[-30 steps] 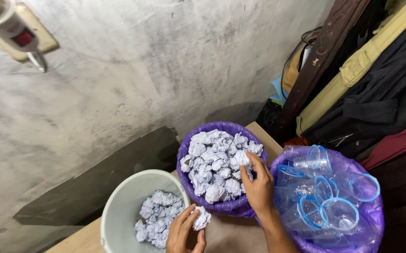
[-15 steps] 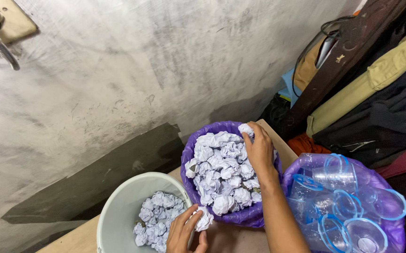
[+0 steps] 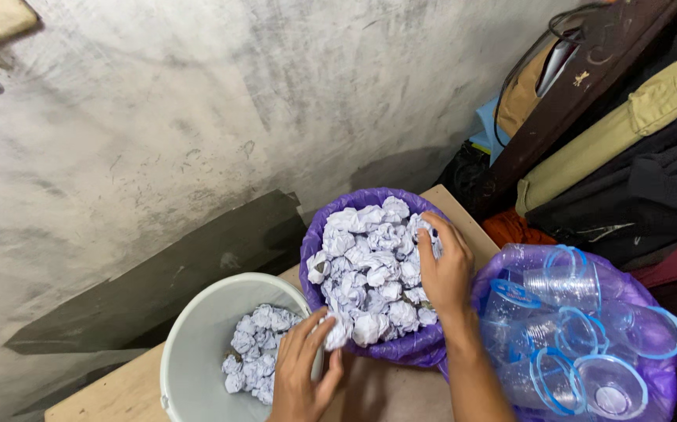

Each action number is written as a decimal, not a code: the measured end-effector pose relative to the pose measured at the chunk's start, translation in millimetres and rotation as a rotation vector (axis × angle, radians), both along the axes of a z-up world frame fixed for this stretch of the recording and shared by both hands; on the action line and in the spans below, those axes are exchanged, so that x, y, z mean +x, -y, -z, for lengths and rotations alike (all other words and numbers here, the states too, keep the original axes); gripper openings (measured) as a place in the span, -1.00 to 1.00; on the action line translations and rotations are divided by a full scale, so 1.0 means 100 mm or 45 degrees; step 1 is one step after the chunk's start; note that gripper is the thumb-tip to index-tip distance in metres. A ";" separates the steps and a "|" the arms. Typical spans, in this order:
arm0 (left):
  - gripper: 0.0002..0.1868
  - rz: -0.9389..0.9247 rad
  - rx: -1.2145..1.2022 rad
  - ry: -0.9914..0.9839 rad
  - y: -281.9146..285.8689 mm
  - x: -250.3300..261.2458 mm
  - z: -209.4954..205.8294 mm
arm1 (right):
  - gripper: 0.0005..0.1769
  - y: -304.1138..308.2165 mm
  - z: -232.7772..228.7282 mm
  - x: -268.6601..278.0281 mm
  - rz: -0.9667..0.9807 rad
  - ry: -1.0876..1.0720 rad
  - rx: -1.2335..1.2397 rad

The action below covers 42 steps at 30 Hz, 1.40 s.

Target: The person sorts crumpled paper and plastic cups into separate bins. They repeatedly pick up crumpled paper from a white bucket and place it into a purple-lined bin, then pick up plastic cups from another white bucket and place them into a second purple-lined bin.

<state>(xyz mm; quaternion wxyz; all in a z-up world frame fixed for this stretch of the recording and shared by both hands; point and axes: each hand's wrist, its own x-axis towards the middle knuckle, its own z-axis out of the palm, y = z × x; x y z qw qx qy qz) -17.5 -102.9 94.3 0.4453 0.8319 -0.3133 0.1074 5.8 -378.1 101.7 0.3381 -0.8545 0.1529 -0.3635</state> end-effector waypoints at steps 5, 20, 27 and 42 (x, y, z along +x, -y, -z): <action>-0.45 0.023 0.035 0.024 0.22 0.35 -0.13 | -0.72 -0.32 -0.09 -0.61 -0.018 0.116 -0.022; -0.38 0.141 0.178 0.030 0.89 1.13 0.09 | -0.79 -0.62 0.47 -1.67 -0.117 0.016 0.150; -0.38 0.109 0.194 0.030 0.80 1.08 0.07 | -0.80 -0.64 0.50 -1.73 -0.131 -0.010 0.204; -0.37 -0.111 0.189 -0.001 -0.34 0.01 -0.25 | -0.43 -0.93 0.82 -1.92 -0.432 0.058 0.220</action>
